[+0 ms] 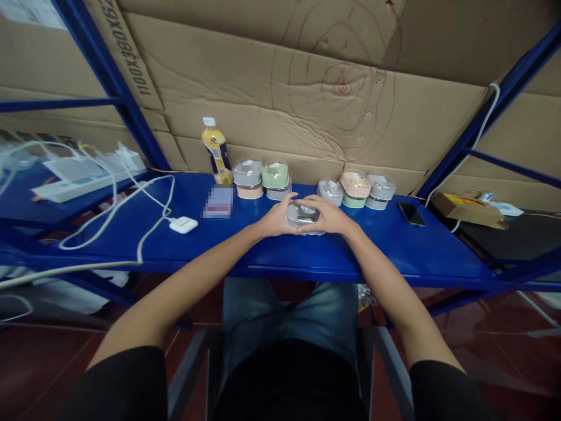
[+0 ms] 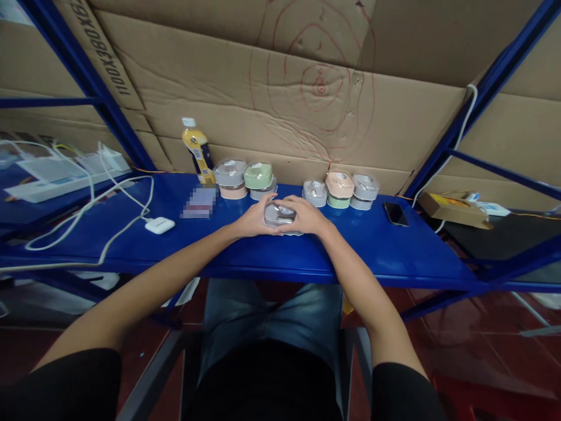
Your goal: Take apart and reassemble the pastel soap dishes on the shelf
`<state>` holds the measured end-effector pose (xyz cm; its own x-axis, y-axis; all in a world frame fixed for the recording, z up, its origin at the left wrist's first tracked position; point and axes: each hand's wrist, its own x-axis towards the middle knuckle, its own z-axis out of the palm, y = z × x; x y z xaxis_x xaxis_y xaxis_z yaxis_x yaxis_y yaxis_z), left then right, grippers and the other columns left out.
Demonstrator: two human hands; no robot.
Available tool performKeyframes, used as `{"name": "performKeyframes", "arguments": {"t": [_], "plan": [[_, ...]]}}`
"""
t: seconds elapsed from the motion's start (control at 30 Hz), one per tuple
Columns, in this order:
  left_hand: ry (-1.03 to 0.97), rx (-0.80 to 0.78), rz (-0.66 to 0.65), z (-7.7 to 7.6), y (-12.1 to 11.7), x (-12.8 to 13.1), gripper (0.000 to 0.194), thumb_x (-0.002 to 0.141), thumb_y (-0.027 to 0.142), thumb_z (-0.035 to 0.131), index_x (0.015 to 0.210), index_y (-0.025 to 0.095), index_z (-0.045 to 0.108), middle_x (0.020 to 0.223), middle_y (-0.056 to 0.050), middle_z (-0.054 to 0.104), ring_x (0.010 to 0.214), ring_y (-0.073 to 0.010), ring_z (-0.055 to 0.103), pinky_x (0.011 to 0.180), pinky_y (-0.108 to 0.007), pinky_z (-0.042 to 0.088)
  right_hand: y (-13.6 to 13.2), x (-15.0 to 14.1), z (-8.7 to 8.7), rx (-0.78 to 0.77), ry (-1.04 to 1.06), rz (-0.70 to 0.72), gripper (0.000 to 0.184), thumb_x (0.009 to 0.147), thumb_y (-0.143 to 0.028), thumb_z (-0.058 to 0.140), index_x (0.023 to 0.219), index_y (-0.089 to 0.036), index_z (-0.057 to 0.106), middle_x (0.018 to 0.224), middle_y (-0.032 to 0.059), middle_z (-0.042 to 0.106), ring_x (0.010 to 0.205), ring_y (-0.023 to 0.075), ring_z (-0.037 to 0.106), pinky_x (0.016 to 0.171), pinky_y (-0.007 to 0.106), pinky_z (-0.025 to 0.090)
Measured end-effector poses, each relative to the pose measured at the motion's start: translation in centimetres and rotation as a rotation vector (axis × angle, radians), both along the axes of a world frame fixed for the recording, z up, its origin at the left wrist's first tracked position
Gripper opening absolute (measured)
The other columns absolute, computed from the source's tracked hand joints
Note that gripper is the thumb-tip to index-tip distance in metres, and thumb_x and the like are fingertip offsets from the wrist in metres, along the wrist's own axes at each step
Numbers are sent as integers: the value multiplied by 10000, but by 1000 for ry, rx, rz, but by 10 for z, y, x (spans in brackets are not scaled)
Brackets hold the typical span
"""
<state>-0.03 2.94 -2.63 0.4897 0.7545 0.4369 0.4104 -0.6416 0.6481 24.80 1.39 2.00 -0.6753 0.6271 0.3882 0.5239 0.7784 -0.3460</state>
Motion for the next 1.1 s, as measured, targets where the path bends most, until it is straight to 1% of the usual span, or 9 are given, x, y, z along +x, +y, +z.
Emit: {"name": "performKeyframes", "arguments": {"t": [0.13,0.23,0.33,0.5,0.6,0.73,0.8,1.0,1.1], "plan": [[-14,6,-15,0,2,0,1457,554,710,1039,1699,174,315,1635,-306,569,1540,-550,555,1253,-716,470,-3,-2,5,30,-85,-20,917,841,-680,907,1632,-299,641,1533,144,662,1373,382,663,1210,563,508],[-28,47,-28,-1,4,-2,1465,558,716,1032,1709,177,305,1619,-304,574,1532,-536,565,1268,-719,451,-4,-5,10,42,-151,-37,926,848,-691,899,1631,-267,645,1542,165,656,1362,401,657,1199,580,511],[-20,82,-28,0,5,-3,1446,583,707,1024,1715,171,300,1647,-317,533,1556,-530,539,1280,-707,442,-4,-7,12,33,-184,-46,938,846,-723,885,1620,-245,656,1554,175,645,1353,406,659,1193,563,515],[-7,96,-25,4,2,-4,1350,641,676,1006,1702,185,330,1630,-287,569,1528,-503,576,1261,-679,474,-1,-6,9,-16,-142,-59,906,910,-747,798,1676,-313,589,1511,141,660,1351,379,663,1195,533,516],[-4,81,-2,7,0,-5,1253,669,667,991,1662,192,392,1575,-249,636,1486,-474,623,1244,-649,500,5,0,3,-37,-59,-96,878,933,-730,773,1672,-290,592,1477,148,681,1351,364,668,1199,530,517],[28,55,46,7,0,-6,1043,716,674,947,1543,192,533,1532,-218,682,1433,-451,665,1212,-618,533,16,12,-2,-117,13,-60,869,870,-692,848,1594,-246,667,1432,151,740,1310,358,698,1175,543,534],[43,58,47,7,0,-6,995,722,682,936,1509,197,566,1556,-215,670,1444,-450,657,1218,-615,526,19,16,-3,-160,33,-33,848,848,-661,882,1563,-247,693,1432,146,756,1300,352,706,1171,545,539],[120,112,-26,6,-2,-8,1065,685,615,980,1559,197,537,1595,-230,628,1493,-464,611,1254,-632,489,18,22,-4,-177,22,-13,928,756,-618,980,1563,-261,695,1474,140,748,1350,365,699,1203,574,534],[158,136,-76,7,-4,-10,1049,717,574,967,1594,222,513,1621,-213,607,1531,-459,576,1281,-632,464,13,27,-3,-156,13,5,975,730,-628,994,1582,-275,680,1492,139,731,1380,384,689,1218,600,526]]}}
